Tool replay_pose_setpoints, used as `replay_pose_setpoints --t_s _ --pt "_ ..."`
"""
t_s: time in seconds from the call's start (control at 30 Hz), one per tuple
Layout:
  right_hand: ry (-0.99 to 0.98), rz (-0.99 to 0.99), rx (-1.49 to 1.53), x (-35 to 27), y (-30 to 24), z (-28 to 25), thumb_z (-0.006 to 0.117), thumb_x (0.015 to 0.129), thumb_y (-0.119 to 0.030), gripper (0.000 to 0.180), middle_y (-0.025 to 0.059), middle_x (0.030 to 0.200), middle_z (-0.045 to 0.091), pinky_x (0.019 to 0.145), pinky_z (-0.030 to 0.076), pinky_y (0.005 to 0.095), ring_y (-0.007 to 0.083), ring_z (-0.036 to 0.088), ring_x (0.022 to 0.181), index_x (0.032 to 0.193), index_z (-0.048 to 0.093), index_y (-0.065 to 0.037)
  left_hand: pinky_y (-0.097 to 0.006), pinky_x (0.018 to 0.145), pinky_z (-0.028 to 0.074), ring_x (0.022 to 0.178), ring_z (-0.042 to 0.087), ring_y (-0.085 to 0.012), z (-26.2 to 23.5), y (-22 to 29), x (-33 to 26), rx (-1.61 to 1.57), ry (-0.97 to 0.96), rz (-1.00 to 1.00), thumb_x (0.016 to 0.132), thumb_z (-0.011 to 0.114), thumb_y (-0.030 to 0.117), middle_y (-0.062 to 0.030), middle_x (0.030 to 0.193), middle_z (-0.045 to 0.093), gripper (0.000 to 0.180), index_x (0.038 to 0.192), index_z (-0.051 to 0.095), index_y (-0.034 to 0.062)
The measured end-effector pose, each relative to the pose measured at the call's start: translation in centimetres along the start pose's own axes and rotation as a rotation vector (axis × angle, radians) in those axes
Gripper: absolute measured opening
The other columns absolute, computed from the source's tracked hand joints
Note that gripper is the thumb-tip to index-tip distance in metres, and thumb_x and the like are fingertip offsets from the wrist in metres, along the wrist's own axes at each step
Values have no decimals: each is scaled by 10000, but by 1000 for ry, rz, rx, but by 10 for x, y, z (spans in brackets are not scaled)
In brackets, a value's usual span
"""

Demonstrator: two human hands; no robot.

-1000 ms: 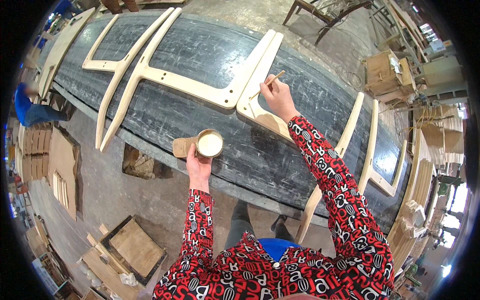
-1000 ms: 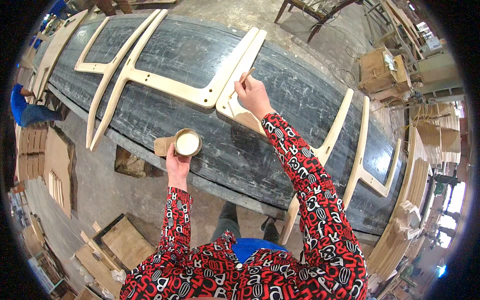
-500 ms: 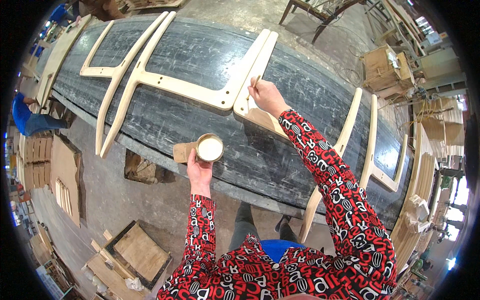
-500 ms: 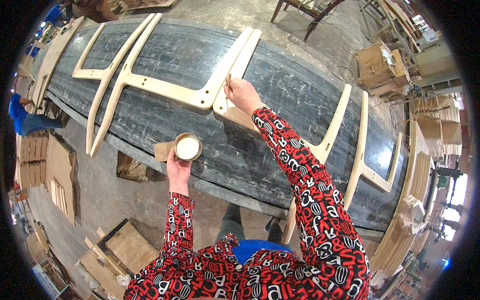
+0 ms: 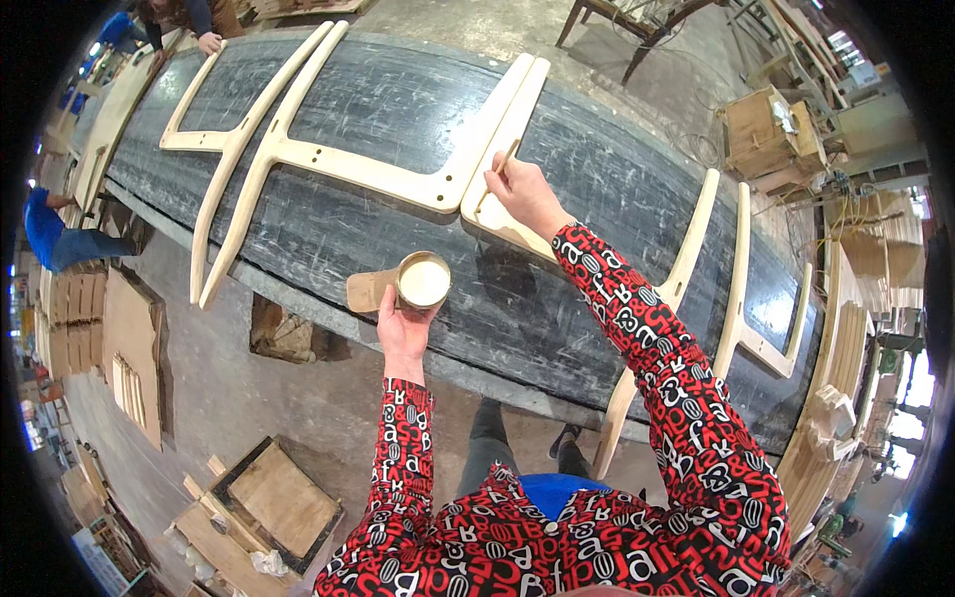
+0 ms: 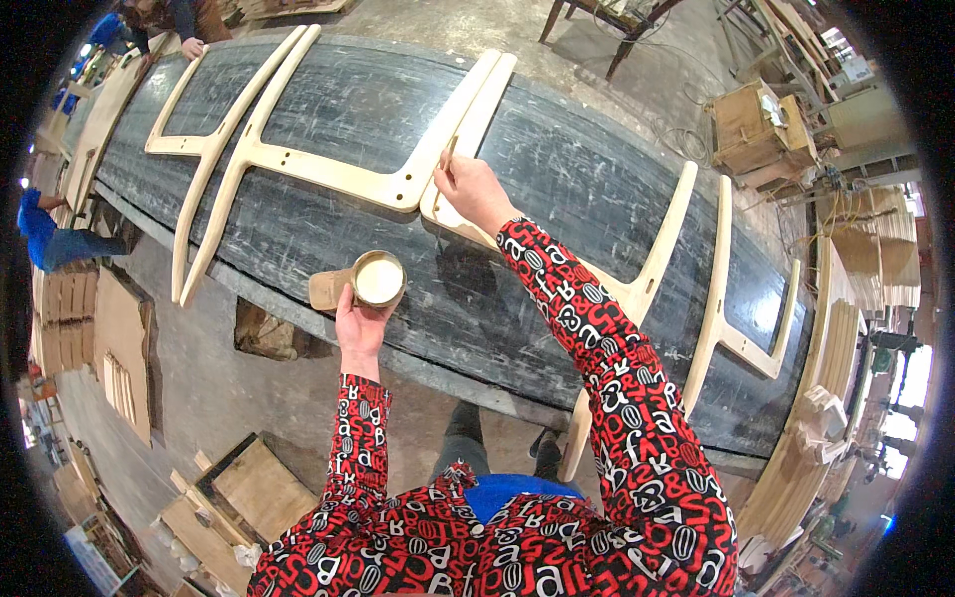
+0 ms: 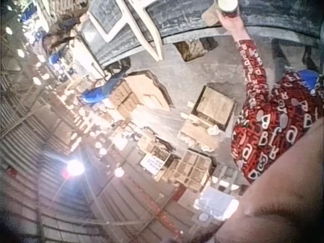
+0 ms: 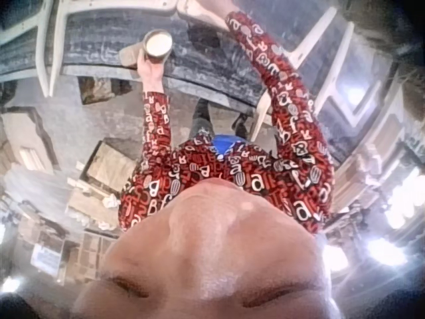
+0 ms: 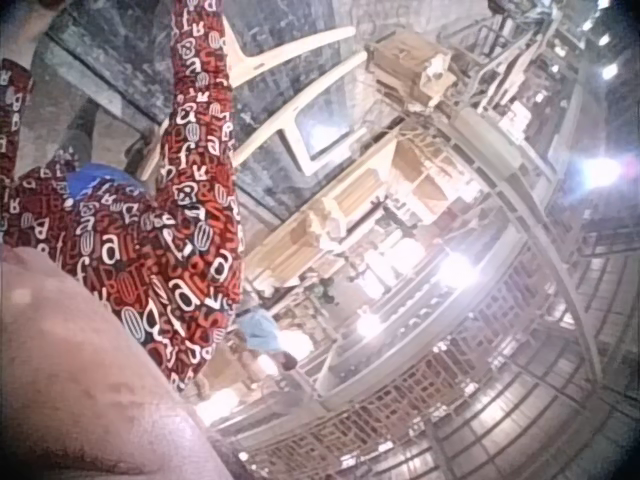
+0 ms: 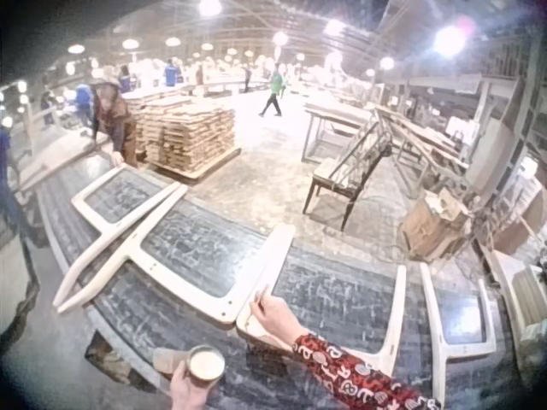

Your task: The person applies glue to pre-drilled holes on wooden chair leg frames using a small brush and a container of glue. The person repeatedly dips the brush into the container and applies glue to each hole on multiple frames laid out on a workbench.

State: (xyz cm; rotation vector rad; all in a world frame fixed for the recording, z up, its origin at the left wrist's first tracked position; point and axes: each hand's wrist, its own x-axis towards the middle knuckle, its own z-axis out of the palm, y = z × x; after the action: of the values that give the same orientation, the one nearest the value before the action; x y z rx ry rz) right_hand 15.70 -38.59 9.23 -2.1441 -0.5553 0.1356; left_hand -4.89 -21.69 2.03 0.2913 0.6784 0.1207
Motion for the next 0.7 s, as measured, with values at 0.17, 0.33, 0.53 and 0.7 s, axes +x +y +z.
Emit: replay_pose_setpoints --t_s 0.17,0.33,0.53,0.7 --pt "44 -127 -68 -2 4 9 548 869 -184 222 237 682 579 602 464 446 389 603 672 825 552 34 -552 1004 399 1226 462 -320 1 -1 -3 -3 1 -22 991 345 292 -134 1325 478 404 1306 434 55" --pt "-68 -45 -179 0 3 16 557 858 -209 226 225 765 610 660 478 456 390 608 745 827 575 14 -544 1008 398 1215 473 -311 -3 -1 -8 31 -11 13 991 347 295 -127 1304 498 401 1294 441 50" --pt "-114 -111 -271 -10 0 1 551 850 -164 162 202 773 618 654 475 444 376 609 744 843 573 -4 -528 1001 407 1209 480 -303 3 -7 -5 73 10 26 988 348 298 -135 1297 500 409 1292 437 40" --pt "-127 -224 -1 -40 -14 -42 560 845 -112 102 157 734 617 622 480 372 293 606 664 851 556 -11 -509 1009 403 1207 483 -301 17 -19 8 170 17 42 987 340 320 -141 1302 497 439 1306 419 28"
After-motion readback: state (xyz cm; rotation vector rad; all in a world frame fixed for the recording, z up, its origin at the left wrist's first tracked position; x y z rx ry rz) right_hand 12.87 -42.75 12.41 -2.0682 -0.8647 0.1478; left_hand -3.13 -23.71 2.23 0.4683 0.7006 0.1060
